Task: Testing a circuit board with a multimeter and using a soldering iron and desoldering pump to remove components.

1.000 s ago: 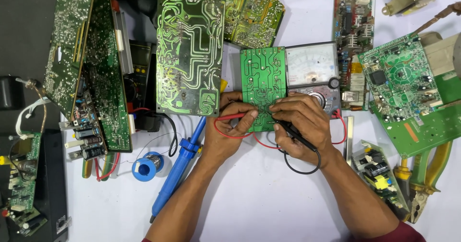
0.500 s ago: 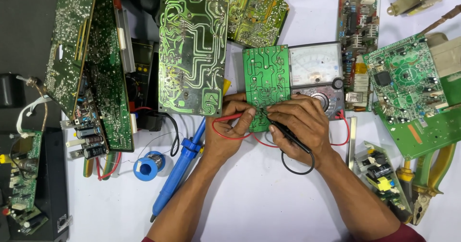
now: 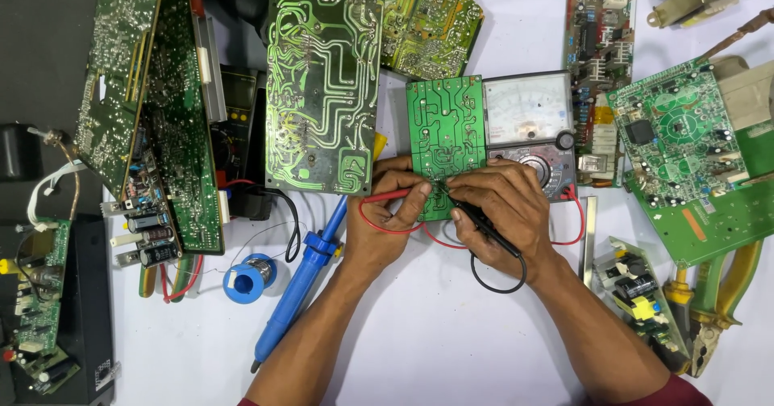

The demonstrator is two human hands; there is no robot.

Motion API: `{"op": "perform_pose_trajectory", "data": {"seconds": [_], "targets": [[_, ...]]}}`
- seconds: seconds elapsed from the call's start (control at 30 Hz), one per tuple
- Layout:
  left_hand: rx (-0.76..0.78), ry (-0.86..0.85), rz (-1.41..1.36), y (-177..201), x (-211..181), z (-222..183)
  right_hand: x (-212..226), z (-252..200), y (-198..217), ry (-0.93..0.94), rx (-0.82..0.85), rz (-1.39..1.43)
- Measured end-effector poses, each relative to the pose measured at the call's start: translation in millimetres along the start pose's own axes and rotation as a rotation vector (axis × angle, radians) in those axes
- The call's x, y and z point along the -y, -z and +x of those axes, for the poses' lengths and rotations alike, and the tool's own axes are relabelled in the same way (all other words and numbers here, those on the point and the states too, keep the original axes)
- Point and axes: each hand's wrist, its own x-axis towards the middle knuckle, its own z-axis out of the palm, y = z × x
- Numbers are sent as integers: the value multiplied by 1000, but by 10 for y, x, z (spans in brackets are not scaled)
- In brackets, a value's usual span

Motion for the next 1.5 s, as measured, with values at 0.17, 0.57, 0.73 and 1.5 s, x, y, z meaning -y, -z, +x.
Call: {"op": "perform_pose_trajectory", "data": {"seconds": [0.17,0.57,0.73,1.5], "targets": [[-9,11,-13,8,-56,12,12,11,14,-17,-4,32],[-23,-7,52,-11,-30,-16,-18,4,1,-4,-11,16],[-40,2,28,-20,-73,-1,-8,17,11,2,7,-18],[-52,23,29,-49,-91,-22,-40,-9,-11,33,-16,-53]]}}
